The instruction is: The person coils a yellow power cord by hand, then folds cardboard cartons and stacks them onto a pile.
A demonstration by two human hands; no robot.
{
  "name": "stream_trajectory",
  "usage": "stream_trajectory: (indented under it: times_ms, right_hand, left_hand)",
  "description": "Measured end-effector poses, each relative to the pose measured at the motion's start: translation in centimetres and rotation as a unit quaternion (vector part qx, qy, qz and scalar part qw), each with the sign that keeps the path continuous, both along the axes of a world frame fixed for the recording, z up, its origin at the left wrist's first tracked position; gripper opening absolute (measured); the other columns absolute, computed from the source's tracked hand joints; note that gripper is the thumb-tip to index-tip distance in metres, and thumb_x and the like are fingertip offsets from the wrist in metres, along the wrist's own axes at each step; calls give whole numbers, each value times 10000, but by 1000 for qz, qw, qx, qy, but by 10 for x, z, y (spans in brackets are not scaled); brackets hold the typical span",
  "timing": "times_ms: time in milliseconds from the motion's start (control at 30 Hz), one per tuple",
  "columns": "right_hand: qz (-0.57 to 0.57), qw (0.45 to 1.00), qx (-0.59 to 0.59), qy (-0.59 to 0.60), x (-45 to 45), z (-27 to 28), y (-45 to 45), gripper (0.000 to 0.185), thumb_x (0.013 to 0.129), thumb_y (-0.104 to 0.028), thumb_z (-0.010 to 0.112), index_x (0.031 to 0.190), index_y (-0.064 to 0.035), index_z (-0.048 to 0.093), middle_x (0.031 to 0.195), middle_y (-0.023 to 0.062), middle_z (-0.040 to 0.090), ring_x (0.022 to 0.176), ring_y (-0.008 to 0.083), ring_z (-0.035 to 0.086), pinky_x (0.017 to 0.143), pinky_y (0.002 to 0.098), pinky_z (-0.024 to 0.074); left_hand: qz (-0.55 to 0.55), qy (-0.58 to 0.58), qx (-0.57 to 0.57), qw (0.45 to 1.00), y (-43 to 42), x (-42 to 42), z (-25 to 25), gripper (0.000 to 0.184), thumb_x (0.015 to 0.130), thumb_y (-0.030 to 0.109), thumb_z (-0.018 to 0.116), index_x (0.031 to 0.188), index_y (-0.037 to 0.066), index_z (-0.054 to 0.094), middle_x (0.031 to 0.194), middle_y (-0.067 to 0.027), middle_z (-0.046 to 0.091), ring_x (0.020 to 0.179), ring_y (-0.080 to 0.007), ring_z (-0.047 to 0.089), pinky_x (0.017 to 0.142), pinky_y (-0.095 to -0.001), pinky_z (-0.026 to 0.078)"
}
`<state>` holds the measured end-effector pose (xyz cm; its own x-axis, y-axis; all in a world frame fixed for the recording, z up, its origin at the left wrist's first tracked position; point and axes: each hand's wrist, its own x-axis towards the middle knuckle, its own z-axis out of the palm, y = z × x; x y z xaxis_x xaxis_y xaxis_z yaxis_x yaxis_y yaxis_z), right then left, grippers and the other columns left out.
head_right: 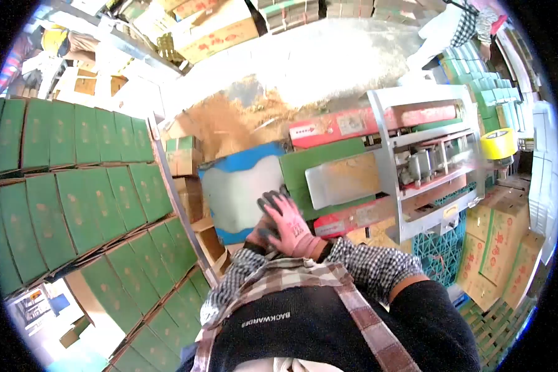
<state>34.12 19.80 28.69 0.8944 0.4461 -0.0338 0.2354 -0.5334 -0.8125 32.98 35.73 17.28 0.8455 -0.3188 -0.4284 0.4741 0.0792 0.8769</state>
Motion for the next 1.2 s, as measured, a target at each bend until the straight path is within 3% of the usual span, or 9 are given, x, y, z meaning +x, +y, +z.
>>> stream_trajectory:
  times_ms: [100, 267, 400, 600, 667, 833, 1000, 1133, 1200]
  right_hand:
    - [-56, 996, 61, -37, 7, 15, -12, 769, 681, -202, 726, 1344, -25, 379, 1380, 230, 363, 1289, 392, 342, 1082, 485, 269]
    - [-118, 933, 307, 148, 1, 14, 2, 564, 784, -4, 651, 1309, -13, 442, 1266, 159, 494, 992, 214, 613, 869, 308, 488]
    - [32, 872, 418, 253, 1, 6, 32, 448, 811, -32, 650, 1236, 9, 516, 1139, 135, 631, 1041, 179, 604, 925, 292, 458]
    - [146, 818, 476, 289, -3, 90, 56, 631, 857, -63, 628, 1404, -7, 318, 1415, 122, 398, 1270, 175, 413, 1046, 293, 367]
    - [61, 525, 679, 509, -24, 69, 81, 470, 945, -115, 510, 1381, -19, 364, 1365, 118, 453, 1233, 181, 446, 1017, 293, 402]
    - [-97, 950, 288, 71, 25, -38, 51, 425, 935, -195, 473, 1333, -57, 421, 1328, 179, 458, 1237, 296, 434, 1021, 420, 361]
    - [210, 924, -318, -21, 41, -63, 32, 573, 793, -294, 620, 1334, -175, 475, 1430, 130, 351, 1352, 330, 275, 1059, 498, 307]
    - [133, 955, -106, 242, 126, 39, 67, 587, 824, -336, 604, 1346, -113, 458, 1331, 159, 472, 1270, 326, 389, 1087, 472, 261]
    - [12, 994, -92, -59, 134, 23, 83, 620, 798, -342, 636, 1337, -92, 456, 1337, 163, 461, 1272, 338, 381, 1092, 478, 250]
  left_hand:
    - [27, -144, 360, 921, 39, 24, 203, 484, 764, 123, 661, 1224, 2, 570, 1162, -159, 617, 1097, -265, 569, 963, -361, 429]
    - [395, -133, 879, 231, 233, -84, 414, 375, 798, 132, 645, 1136, -21, 588, 1022, -121, 650, 936, -197, 602, 798, -309, 457]
    - [275, -11, 773, 572, 240, -113, 465, 300, 826, 139, 632, 1065, -39, 603, 910, -90, 676, 807, -142, 629, 667, -268, 479]
    - [148, -105, 700, 691, 67, -67, 525, 257, 746, -8, 651, 1001, -35, 639, 870, -123, 679, 846, -188, 651, 777, -293, 515]
    - [122, -161, 661, 722, 22, -52, 502, 235, 719, 54, 680, 935, -21, 627, 766, -143, 645, 700, -231, 621, 655, -309, 493]
    - [63, -206, 458, 863, 4, 4, 324, 495, 732, 278, 733, 1126, 30, 567, 934, -169, 638, 838, -317, 632, 734, -389, 490]
    - [-424, -37, 633, 647, 90, -31, 133, 761, 758, 542, 616, 1352, 112, 414, 1456, -116, 330, 1354, -291, 271, 1080, -542, 213]
    - [-184, -116, 754, 620, 107, 22, 112, 697, 814, 494, 556, 1372, 109, 395, 1385, -169, 418, 1313, -332, 353, 1079, -535, 260]
    - [-42, -53, 702, 709, 131, 25, 55, 703, 803, 451, 602, 1365, 88, 388, 1351, -172, 452, 1274, -350, 394, 1049, -537, 306]
